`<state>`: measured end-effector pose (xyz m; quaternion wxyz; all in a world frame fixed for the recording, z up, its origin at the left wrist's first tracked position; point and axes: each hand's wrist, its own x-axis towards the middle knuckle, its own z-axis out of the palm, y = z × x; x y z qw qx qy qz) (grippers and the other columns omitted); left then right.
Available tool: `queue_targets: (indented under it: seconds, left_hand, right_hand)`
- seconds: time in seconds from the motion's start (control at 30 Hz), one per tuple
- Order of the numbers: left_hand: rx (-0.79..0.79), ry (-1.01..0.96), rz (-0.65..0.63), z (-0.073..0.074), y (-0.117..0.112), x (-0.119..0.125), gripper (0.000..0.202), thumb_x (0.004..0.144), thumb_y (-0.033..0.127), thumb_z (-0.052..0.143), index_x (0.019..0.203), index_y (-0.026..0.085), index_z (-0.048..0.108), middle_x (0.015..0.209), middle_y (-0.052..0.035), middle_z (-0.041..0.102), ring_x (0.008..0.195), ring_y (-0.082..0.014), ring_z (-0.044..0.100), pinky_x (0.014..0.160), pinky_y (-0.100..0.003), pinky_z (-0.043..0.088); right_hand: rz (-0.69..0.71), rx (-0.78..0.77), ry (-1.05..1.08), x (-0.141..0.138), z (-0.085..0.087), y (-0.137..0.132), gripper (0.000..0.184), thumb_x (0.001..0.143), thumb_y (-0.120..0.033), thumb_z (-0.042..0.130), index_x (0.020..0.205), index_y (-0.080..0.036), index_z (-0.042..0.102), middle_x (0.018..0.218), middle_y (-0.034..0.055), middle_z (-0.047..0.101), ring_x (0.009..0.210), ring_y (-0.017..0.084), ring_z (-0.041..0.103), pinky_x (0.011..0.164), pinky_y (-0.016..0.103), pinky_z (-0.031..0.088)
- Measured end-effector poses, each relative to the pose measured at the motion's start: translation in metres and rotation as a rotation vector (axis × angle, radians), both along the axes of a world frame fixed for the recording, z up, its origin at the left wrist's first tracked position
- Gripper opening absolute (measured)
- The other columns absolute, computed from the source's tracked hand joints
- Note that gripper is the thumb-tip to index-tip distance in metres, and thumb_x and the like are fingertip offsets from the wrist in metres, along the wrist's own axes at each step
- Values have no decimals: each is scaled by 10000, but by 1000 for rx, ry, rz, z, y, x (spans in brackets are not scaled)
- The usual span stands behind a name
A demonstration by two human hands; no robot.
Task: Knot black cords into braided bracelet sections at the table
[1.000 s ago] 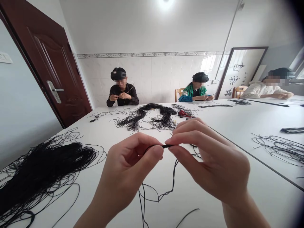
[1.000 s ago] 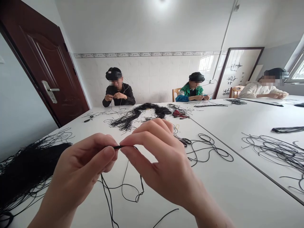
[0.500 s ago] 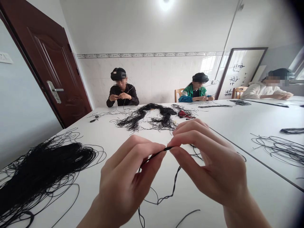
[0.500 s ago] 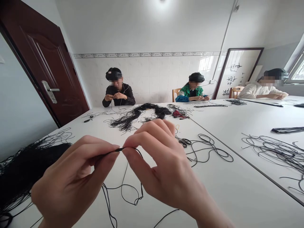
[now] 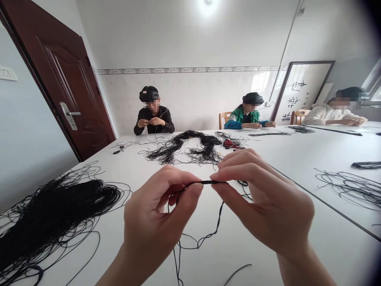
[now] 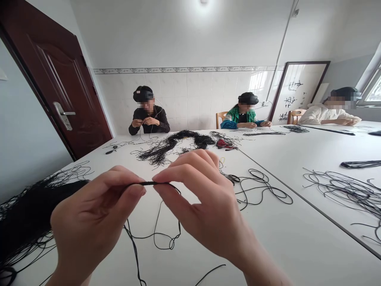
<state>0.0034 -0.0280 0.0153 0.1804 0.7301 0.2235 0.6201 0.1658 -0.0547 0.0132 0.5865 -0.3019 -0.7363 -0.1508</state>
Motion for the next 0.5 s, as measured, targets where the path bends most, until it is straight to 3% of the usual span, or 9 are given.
queue_targets:
  seconds: [0.17,0.37,0.43,0.5]
  left_hand:
    - [61,85,-28,-1,5,-5,180,870,93,641,831,269,634,708,68,613,585,-78,531,513,-216,452]
    - [181,165,-24,-7,16,-6,156,906,81,615,918,236,625,802,45,640,699,-76,560,621,-188,477]
    - [117,203,-54,-7,20,-7,113,940,141,589,921,243,631,776,49,621,659,-69,533,543,-173,431]
    - [-47,271,-114,-5,24,-8,148,990,277,531,897,257,644,683,54,549,570,-73,461,456,-188,358]
  right_hand:
    - [9,-36,-2,0,0,-1,180,866,-20,600,921,-190,587,783,8,602,771,143,557,718,375,451]
    - [-136,3,-79,0,-1,2,147,883,-92,656,969,-201,608,799,1,661,757,138,593,774,382,440]
    - [-165,30,-98,0,-2,3,141,887,-72,647,930,-202,616,770,-9,657,723,125,579,761,368,424]
    - [-204,47,-107,1,-2,6,142,892,-55,629,907,-194,606,774,-8,655,719,119,573,773,364,415]
